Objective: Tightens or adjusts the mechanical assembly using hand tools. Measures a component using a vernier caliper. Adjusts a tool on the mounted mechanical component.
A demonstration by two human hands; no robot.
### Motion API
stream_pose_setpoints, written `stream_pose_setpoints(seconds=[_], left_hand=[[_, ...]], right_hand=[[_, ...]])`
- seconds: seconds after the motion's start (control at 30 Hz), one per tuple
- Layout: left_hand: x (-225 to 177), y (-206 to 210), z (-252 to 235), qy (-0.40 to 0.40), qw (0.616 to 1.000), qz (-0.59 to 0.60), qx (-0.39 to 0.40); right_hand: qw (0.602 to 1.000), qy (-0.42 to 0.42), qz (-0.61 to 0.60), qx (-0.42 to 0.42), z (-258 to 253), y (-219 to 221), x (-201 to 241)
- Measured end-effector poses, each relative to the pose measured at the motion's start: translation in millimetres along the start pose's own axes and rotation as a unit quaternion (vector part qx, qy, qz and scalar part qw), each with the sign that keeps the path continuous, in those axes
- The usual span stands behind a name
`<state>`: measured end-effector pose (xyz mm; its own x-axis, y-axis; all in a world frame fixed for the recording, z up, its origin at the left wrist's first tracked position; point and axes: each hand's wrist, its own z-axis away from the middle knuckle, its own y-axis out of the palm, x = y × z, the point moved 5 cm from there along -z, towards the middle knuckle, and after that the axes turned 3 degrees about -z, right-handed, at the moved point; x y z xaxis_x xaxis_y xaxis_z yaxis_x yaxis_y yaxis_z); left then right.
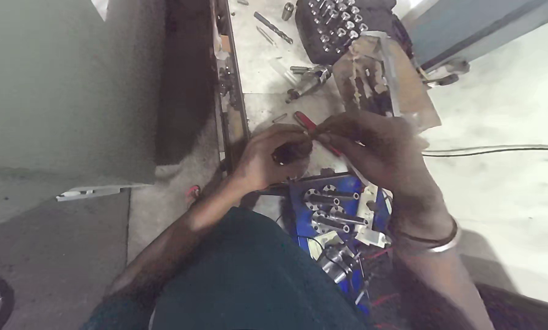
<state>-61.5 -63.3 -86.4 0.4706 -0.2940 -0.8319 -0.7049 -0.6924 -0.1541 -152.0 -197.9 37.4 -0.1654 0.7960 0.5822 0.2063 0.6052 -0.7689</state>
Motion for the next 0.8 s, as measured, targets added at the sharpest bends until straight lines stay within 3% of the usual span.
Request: stream_pose_setpoints(seconds=[0.2,0.43,0.8], left_hand=[[-1,-2,-1,-0.013,1.000,0.000,0.020],[-1,-3,0,-0.028,0.999,-0.013,0.026],[-4,-6,-3,0.002,0.999,-0.011,0.035]], right_hand=[[0.998,-0.046,0.014,-0.046,-7,-31,28],[0.999,0.020,-0.005,-0.041,-2,-10,9],[0.998,0.030,0.036,-0.035,1,-2,7]])
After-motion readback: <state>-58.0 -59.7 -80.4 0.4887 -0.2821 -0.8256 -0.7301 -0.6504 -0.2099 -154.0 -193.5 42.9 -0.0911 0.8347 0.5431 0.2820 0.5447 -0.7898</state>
